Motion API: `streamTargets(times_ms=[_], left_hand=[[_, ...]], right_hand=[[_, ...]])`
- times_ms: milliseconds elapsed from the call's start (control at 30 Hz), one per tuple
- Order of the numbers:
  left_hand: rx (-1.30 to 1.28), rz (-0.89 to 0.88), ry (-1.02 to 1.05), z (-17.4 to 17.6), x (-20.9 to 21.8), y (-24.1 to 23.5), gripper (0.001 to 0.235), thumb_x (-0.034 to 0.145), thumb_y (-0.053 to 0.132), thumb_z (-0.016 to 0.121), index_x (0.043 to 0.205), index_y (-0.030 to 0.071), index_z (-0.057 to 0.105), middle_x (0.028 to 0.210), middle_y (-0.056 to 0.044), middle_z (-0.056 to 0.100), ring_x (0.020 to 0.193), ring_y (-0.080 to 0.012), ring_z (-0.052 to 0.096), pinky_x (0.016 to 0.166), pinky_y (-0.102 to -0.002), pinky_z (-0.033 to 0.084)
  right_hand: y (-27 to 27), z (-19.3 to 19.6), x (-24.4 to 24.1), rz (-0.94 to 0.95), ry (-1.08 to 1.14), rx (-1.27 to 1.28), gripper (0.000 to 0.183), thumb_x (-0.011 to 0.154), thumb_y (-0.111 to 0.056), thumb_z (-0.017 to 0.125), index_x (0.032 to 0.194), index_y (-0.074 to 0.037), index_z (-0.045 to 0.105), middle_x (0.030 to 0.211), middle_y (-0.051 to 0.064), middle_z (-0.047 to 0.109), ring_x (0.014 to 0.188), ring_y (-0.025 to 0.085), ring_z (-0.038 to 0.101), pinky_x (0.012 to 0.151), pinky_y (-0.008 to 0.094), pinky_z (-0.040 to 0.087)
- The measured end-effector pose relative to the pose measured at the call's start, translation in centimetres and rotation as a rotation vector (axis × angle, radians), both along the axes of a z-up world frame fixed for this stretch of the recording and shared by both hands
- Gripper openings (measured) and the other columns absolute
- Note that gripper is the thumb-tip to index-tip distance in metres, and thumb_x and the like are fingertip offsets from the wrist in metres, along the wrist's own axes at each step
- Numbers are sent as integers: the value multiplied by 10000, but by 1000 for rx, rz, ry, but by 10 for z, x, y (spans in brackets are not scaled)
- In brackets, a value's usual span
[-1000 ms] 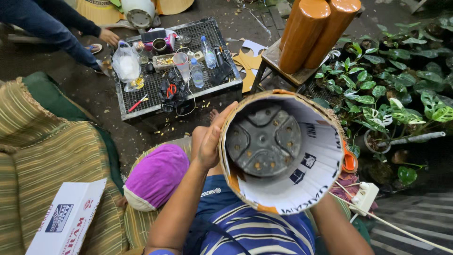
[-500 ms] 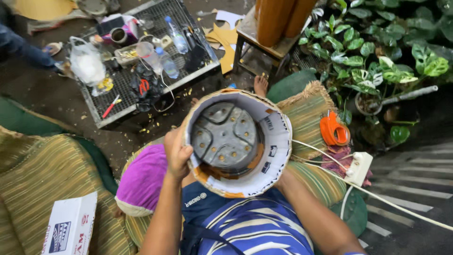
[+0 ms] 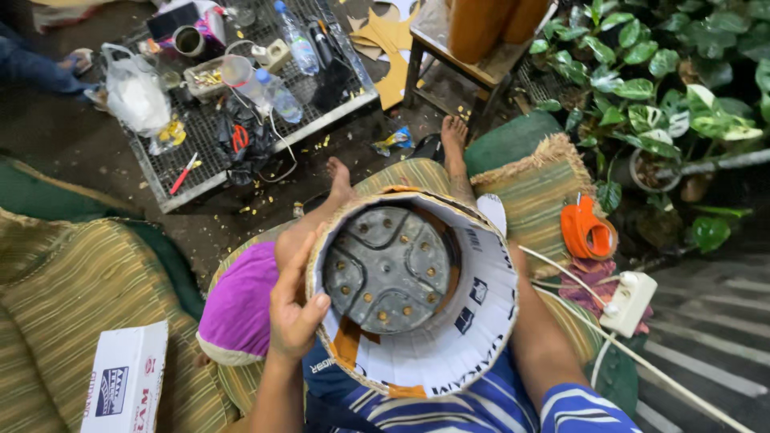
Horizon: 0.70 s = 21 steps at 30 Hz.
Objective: The person applies clear adhesive tape to a circular cardboard piece using a handheld tape dispenser, smoothing it down with their fingers. They flip the piece over to tape the other side and then attach a circular cardboard lid to a bucket-like container.
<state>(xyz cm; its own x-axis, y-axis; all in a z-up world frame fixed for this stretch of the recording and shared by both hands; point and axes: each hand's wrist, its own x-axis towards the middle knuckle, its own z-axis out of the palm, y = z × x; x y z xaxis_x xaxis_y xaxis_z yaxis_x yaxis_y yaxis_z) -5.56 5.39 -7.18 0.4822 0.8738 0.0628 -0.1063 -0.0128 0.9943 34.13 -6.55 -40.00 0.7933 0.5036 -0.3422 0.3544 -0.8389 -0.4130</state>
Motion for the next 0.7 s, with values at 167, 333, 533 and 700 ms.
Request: streamTargets(times_ms=[167, 333, 533, 700], left_hand=[[55, 49, -50, 11, 15, -5, 666, 963, 169, 624, 1535, -97, 410, 1593, -212, 472, 1476, -271, 467, 1255, -383, 317], [125, 133, -3, 6, 21, -17, 568, 1002, 121, 598, 1514, -89, 470, 1567, -194, 517, 1447, -243, 499, 1235, -354, 344], [162, 178, -120, -1, 35, -29, 527, 1092, 175, 531, 1529, -99, 424, 1579, -187, 481, 1486, -232, 439, 1262, -344, 300], [127, 215, -330, -4, 42, -43, 633, 1132, 389, 402, 1559, -78, 396, 1634, -187, 434, 1539, -273, 403, 1300, -366, 275]], right_hand=[[-9, 8, 14, 8, -91, 49, 419, 899, -330, 804, 1036, 41, 666, 905, 223, 685, 839, 347, 660, 775, 467, 525], [-25, 87, 22, 55, -370, 581, 339, 994, -259, 790, 960, 55, 667, 905, 212, 660, 861, 346, 638, 819, 474, 513], [-88, 299, -50, 435, -432, 1094, 265, 940, -6, 758, 1198, 22, 703, 1177, 153, 594, 1094, 280, 601, 940, 390, 515], [-79, 381, -129, 959, -464, 903, 487, 542, -143, 717, 1023, -106, 785, 1088, 124, 593, 1058, 377, 591, 964, 499, 479]])
